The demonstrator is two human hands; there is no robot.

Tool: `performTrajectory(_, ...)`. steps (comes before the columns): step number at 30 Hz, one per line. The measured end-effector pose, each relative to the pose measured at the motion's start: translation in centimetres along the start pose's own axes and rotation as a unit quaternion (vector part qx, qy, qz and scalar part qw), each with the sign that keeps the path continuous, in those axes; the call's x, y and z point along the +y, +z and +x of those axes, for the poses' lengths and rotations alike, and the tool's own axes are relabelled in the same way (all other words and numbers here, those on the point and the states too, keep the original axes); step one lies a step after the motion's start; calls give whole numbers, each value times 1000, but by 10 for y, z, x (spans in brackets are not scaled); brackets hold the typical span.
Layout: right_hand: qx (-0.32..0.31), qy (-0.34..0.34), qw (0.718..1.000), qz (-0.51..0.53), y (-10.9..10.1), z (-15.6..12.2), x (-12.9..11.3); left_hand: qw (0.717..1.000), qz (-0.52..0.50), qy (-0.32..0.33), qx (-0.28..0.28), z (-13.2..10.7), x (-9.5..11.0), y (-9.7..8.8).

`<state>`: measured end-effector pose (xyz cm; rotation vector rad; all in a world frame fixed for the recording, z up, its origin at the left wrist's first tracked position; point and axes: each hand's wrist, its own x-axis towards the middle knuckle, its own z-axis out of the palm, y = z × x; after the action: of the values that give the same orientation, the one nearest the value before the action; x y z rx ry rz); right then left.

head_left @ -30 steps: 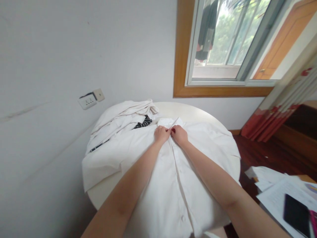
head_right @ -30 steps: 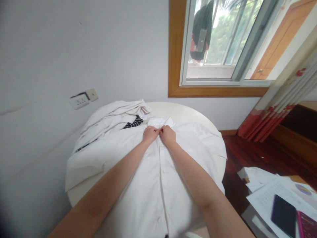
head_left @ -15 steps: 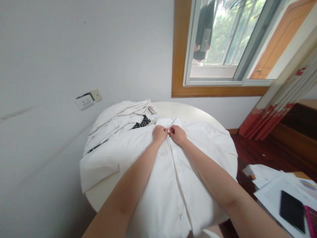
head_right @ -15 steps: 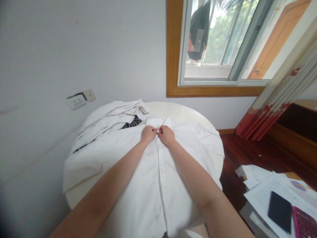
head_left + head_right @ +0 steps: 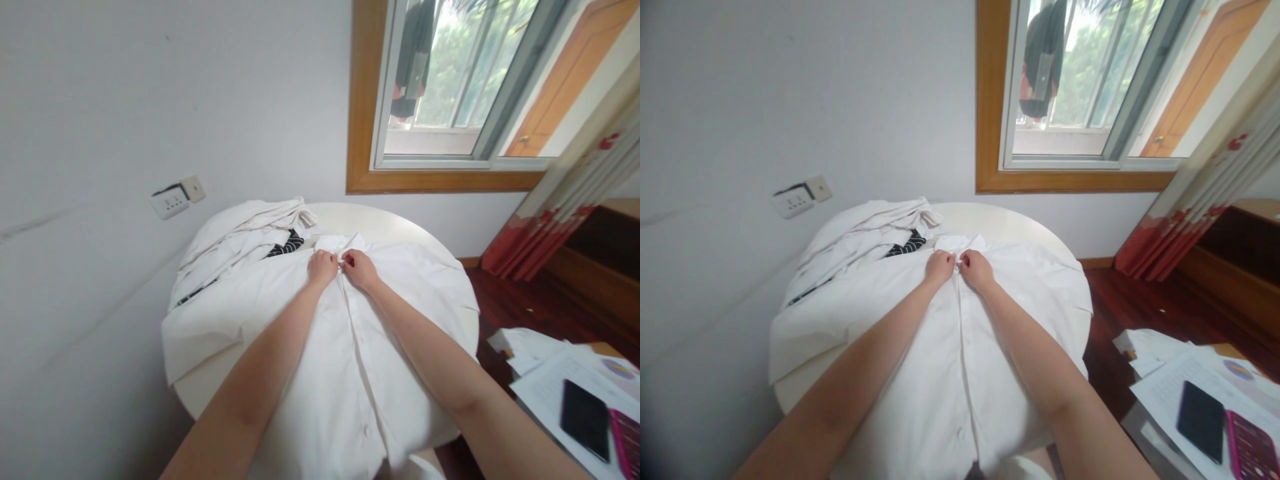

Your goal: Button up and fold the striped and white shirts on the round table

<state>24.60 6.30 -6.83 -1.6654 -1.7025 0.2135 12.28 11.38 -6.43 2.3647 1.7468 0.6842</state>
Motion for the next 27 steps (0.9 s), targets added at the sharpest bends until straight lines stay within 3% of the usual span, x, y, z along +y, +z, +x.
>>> performTrajectory(6, 2, 3, 997, -80, 0, -7, -14, 1000, -13, 6, 3, 1, -2, 0)
performTrajectory(13, -8, -14, 997, -79, -2, -6, -10, 999, -31, 24, 13, -1, -4, -4)
performTrajectory(21, -88, 69, 994, -15, -9, 3, -8, 998, -54, 31, 30, -1, -5, 0)
performTrajectory(27, -111, 87, 990, -17, -12, 11, -3, 996, -71, 33, 43, 1, -7, 3)
